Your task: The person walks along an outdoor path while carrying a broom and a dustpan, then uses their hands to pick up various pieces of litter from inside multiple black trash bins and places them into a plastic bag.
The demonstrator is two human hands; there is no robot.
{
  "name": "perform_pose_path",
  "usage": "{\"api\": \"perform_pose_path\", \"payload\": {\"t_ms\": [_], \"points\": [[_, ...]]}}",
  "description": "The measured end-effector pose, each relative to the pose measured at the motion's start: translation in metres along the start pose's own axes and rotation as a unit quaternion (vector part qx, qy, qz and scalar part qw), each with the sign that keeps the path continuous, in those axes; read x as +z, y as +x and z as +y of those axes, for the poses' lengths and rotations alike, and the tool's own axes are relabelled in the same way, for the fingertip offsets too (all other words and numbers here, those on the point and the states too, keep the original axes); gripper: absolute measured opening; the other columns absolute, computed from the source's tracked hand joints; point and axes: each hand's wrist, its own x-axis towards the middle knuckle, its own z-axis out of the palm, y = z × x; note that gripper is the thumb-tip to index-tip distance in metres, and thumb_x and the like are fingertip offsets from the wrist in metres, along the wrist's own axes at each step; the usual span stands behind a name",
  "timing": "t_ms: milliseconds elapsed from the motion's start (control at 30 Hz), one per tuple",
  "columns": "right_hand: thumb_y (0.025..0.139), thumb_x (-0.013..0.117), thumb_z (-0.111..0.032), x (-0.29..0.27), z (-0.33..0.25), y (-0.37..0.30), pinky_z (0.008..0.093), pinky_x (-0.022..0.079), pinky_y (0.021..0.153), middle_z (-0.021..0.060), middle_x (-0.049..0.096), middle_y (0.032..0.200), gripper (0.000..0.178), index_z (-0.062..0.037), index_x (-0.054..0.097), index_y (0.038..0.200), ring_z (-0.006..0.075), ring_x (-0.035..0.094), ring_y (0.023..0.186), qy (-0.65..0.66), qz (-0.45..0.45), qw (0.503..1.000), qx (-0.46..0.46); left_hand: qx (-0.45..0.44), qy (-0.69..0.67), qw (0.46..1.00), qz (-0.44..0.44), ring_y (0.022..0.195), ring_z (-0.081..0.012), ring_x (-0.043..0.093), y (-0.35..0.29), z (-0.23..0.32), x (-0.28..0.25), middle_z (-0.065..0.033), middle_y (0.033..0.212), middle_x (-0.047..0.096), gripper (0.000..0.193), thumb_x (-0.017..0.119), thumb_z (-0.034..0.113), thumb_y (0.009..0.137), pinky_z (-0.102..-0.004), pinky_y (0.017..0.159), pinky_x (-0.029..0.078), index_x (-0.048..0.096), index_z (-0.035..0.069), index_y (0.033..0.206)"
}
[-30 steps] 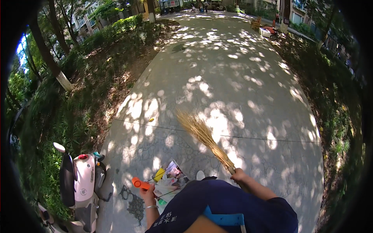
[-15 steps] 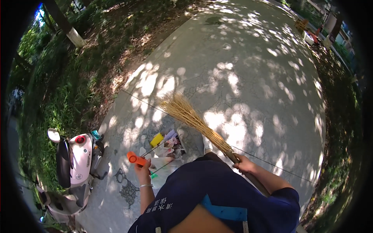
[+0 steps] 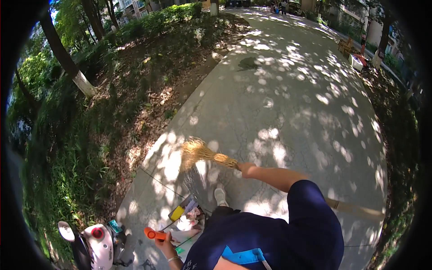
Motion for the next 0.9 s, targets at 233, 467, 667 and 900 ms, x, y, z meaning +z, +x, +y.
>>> {"api": "perform_pose_path", "payload": {"t_ms": [233,467,667,900], "points": [[0.076,0.056,-0.01,-0.11,-0.023,0.219,0.0457,0.052,0.074,0.0196,0.067,0.096,0.05,-0.0157,0.05,0.125,0.0372,0.065,0.089,0.228,0.193,0.952,0.063,0.023,-0.121,0.992,0.025,0.067,-0.0111,0.052,0.213,-0.006,0.111,-0.003,0.085,0.055,0.033,0.074,-0.003,0.073,-0.0229,0.06,0.044,0.054,0.003,0.098],[0.08,0.062,-0.013,-0.176,0.081,0.318,0.0302,0.042,0.039,0.0022,0.052,0.062,0.055,-0.0109,0.047,0.132,0.0126,0.05,0.045,0.55,-0.006,0.817,0.172,-0.014,-0.053,0.998,0.012,0.058,-0.0098,0.05,0.369,0.043,0.294,-0.0021,0.079,0.054,0.032,0.073,0.0,0.075,-0.0234,0.051,0.041,0.052,0.005,0.098],[0.08,0.067,-0.013,-0.213,0.173,0.413,0.0313,0.045,0.041,0.0051,0.054,0.062,0.03,-0.003,0.055,0.105,0.0149,0.053,0.046,0.582,-0.046,0.779,0.231,0.034,-0.059,0.998,0.013,0.059,-0.0112,0.05,0.507,0.07,0.455,-0.0034,0.078,0.055,0.029,0.072,0.002,0.079,-0.023,0.051,0.041,0.053,0.004,0.101],[0.078,0.072,-0.013,-0.276,0.319,0.589,0.0366,0.045,0.039,0.0074,0.054,0.057,0.025,-0.0024,0.055,0.093,0.0183,0.053,0.044,0.527,-0.043,0.805,0.27,0.024,-0.064,0.998,0.0,0.067,-0.0123,0.053,0.661,0.159,0.685,-0.0045,0.088,0.057,0.04,0.072,-0.001,0.077,-0.0255,0.056,0.044,0.052,0.003,0.111]]}}
